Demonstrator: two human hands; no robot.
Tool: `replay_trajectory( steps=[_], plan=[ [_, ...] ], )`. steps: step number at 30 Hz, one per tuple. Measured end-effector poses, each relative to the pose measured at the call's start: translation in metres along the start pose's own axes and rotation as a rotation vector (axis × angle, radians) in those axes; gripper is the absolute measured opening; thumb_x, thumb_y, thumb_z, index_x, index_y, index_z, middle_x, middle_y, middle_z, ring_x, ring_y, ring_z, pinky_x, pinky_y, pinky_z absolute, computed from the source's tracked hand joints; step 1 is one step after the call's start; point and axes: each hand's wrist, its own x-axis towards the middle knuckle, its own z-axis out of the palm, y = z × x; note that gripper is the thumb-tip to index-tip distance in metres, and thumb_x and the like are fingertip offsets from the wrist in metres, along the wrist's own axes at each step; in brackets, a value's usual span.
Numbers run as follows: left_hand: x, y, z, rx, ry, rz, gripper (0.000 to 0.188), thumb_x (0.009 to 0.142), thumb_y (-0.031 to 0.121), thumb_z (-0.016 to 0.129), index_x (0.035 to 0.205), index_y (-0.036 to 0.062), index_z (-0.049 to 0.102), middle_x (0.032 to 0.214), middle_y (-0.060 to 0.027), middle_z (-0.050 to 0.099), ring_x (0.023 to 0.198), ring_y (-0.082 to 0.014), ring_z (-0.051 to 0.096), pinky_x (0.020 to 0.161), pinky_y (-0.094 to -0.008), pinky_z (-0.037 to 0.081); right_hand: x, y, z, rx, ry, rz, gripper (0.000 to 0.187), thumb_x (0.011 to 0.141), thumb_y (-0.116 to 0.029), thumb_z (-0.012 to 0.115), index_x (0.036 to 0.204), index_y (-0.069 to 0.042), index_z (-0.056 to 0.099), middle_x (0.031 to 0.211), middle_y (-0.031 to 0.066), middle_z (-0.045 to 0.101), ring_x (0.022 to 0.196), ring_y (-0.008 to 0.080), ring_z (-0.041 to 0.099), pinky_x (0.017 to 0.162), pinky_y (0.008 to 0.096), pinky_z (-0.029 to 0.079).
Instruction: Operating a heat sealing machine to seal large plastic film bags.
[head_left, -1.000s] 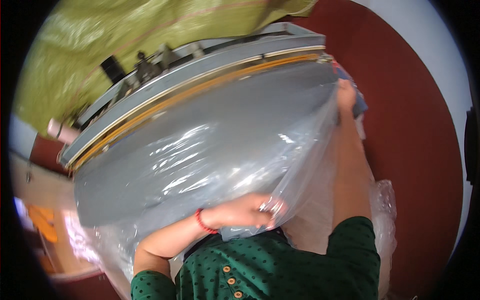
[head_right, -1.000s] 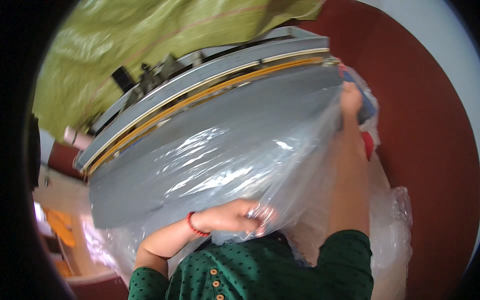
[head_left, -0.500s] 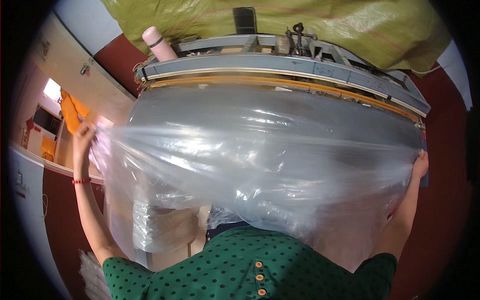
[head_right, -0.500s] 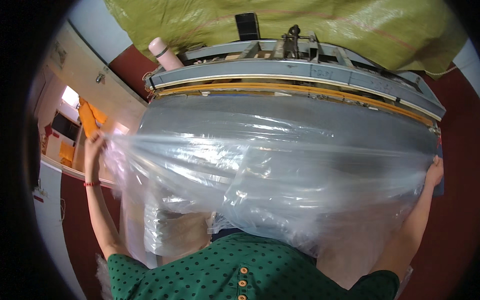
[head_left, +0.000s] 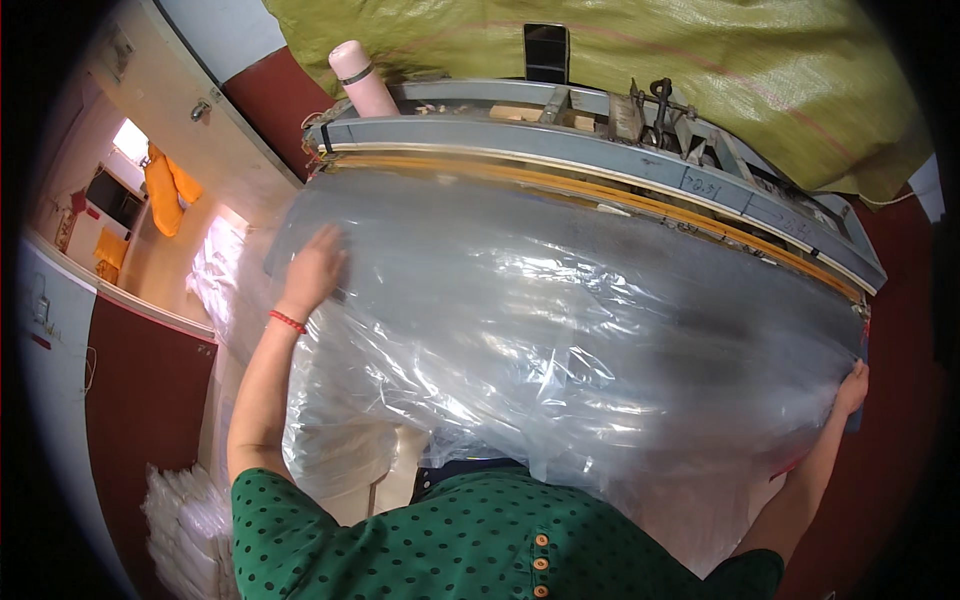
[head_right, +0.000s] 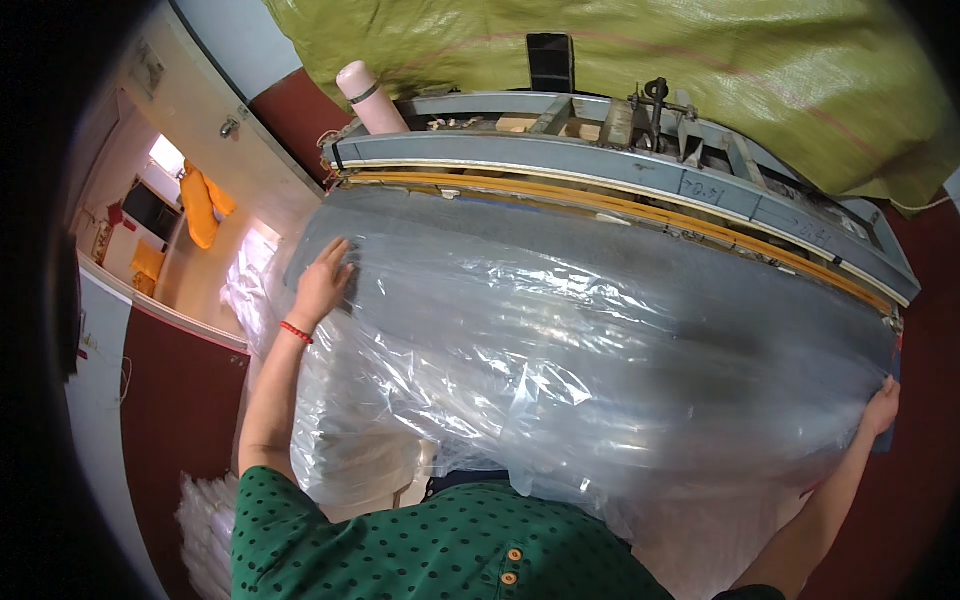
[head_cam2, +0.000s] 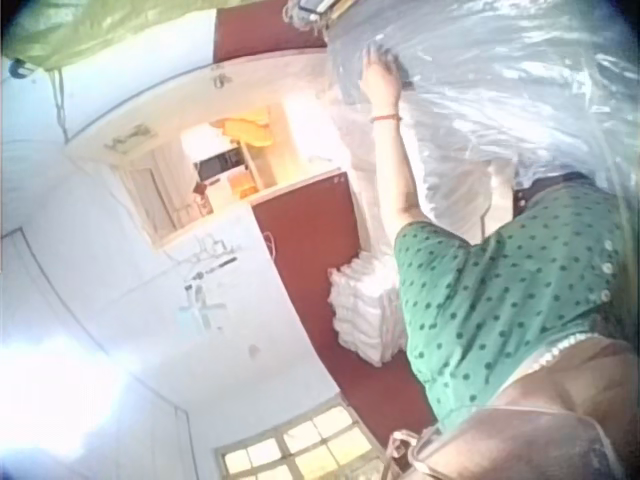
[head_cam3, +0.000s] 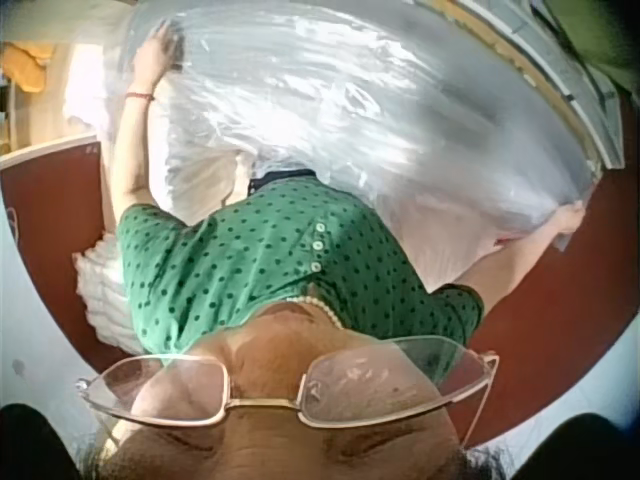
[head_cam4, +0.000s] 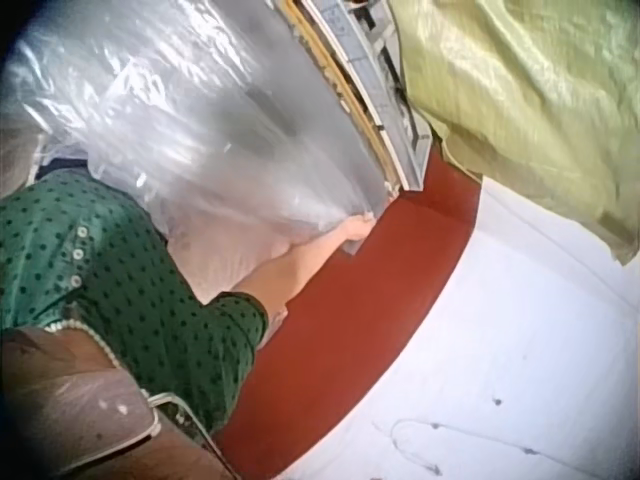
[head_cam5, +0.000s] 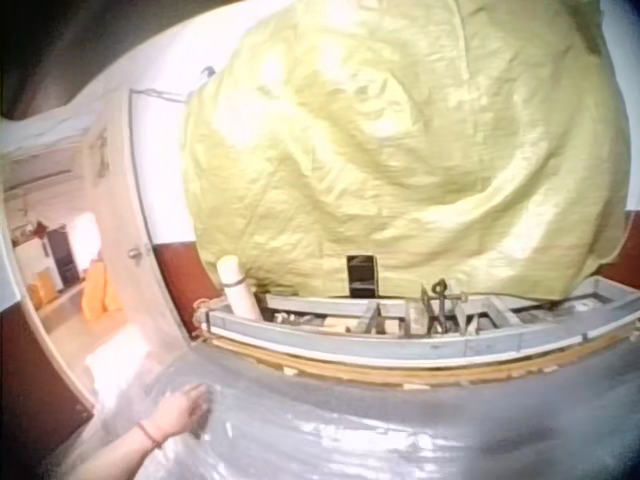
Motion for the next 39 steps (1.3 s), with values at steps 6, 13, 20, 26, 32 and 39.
replay_trajectory(
  steps=[6,13,20,26,32,39],
  plan=[
    [0.015,0.074,0.023,-0.115,0.001,0.486,0.045,0.083,0.029,0.052,0.121,0.0057,0.047,0.132,-0.0141,0.037,0.123,-0.0340,0.031,0.098,-0.0442,0.028,0.005,0.009,0.002,0.055,0.008,-0.064,0.037,0.091,-0.035,0.037,0.101,-0.004,0.055,0.093,0.0197,0.058,0.088,0.0381,0.053,0.073,0.0399,0.042],
    [0.039,0.074,0.041,-0.020,0.039,0.447,0.048,0.084,0.040,0.049,0.123,0.0123,0.049,0.137,-0.0133,0.030,0.128,-0.0354,0.022,0.099,-0.0482,0.021,0.015,0.039,0.013,0.209,0.103,-0.082,0.037,0.090,-0.037,0.040,0.097,-0.004,0.058,0.085,0.0121,0.062,0.078,0.0261,0.057,0.067,0.0343,0.042],
    [0.069,0.092,0.050,-0.134,0.199,0.392,0.029,0.077,0.027,0.061,0.099,0.0083,0.062,0.121,-0.0111,0.047,0.120,-0.0327,0.034,0.096,-0.0437,0.028,-0.006,0.052,-0.058,1.150,-0.212,0.283,0.039,0.087,-0.036,0.051,0.113,-0.007,0.052,0.104,0.0011,0.056,0.090,0.0111,0.052,0.067,0.0243,0.036],
    [0.079,0.108,0.060,-0.409,0.480,0.156,0.017,0.067,0.014,0.069,0.079,0.0051,0.060,0.098,-0.0079,0.055,0.106,-0.0281,0.044,0.088,-0.0377,0.035,-0.026,0.068,-0.117,1.381,-0.056,0.343,0.038,0.087,-0.025,0.053,0.119,-0.005,0.047,0.115,0.0066,0.052,0.106,0.0191,0.048,0.091,0.0318,0.039],
    [0.085,0.101,0.055,-0.516,0.222,0.097,0.010,0.076,0.012,0.059,0.077,0.0023,0.056,0.084,-0.0094,0.055,0.083,-0.0239,0.052,0.073,-0.0329,0.042,-0.013,0.022,-0.088,1.228,-0.028,0.383,0.026,0.085,-0.017,0.054,0.105,-0.001,0.057,0.097,0.0085,0.060,0.088,0.0186,0.057,0.080,0.0316,0.047],
    [0.125,0.079,0.075,-1.035,0.563,-0.276,0.014,0.087,0.018,0.046,0.079,0.0064,0.047,0.065,0.0027,0.043,0.058,-0.0061,0.039,0.050,-0.0212,0.034,0.012,-0.095,0.009,0.554,0.373,-0.126,0.015,0.086,-0.017,0.050,0.085,-0.003,0.056,0.072,0.0044,0.056,0.068,0.0121,0.053,0.064,0.0269,0.043]
  ],
)
